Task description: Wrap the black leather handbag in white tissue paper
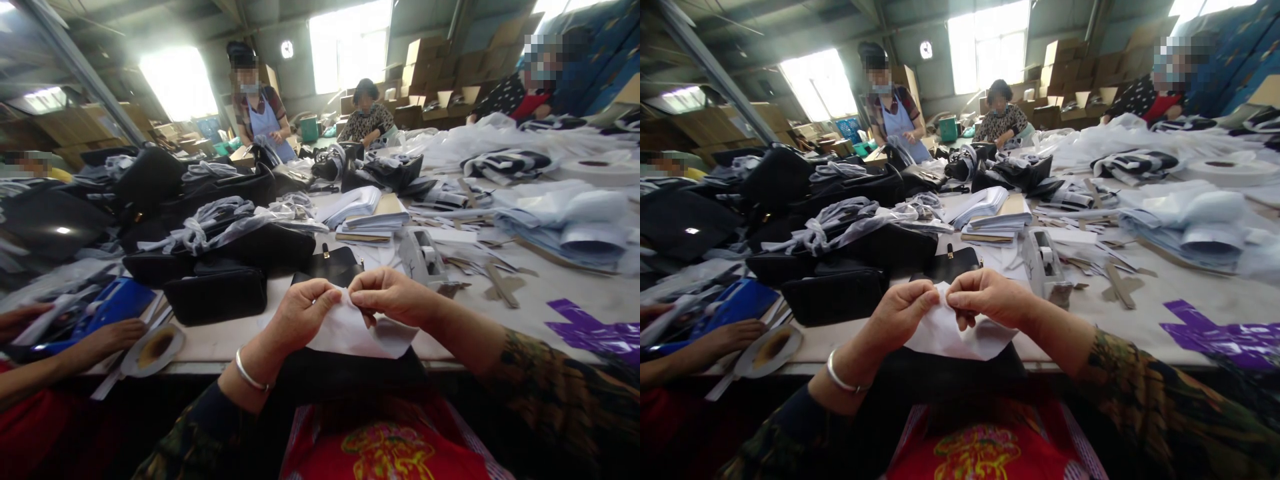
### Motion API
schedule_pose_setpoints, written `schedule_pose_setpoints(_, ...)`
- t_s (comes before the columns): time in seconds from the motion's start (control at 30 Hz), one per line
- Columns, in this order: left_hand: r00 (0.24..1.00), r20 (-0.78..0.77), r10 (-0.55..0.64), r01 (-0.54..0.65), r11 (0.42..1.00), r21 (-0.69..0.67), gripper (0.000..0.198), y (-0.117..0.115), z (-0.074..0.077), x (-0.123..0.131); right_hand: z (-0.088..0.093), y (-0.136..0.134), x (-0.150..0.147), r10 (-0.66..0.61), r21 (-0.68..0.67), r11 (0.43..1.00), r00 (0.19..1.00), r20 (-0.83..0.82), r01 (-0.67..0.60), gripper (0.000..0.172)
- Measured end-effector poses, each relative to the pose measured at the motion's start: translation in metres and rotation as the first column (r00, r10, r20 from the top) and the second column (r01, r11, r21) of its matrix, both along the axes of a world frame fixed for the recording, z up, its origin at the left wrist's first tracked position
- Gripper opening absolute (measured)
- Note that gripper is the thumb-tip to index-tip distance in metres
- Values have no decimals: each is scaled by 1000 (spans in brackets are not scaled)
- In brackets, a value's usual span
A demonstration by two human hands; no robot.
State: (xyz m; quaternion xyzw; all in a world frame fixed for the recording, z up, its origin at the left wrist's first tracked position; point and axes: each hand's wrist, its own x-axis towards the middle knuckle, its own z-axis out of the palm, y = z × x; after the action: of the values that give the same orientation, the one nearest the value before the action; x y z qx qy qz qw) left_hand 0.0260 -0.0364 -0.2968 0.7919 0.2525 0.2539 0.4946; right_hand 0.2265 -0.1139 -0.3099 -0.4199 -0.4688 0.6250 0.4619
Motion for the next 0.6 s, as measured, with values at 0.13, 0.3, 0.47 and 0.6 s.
schedule_pose_setpoints(0.13, 1000, 15, -5, 4, 997, 80, 29, 2, 1, -2, 4, -1, -2, -41, 53, 998, 999, 29, 39, 35)
schedule_pose_setpoints(0.3, 998, 69, -14, 0, 977, 211, 21, 1, 3, -4, 11, -5, -7, -52, 74, 996, 990, 134, 42, 39)
schedule_pose_setpoints(0.47, 993, 110, 32, -65, 948, 313, 11, -2, 3, -6, 12, -5, -9, -92, 89, 993, 984, 153, 79, 40)
schedule_pose_setpoints(0.6, 995, 63, 74, -94, 905, 414, 9, -4, 3, -7, 12, -4, -9, -131, 106, 988, 975, 180, 113, 40)
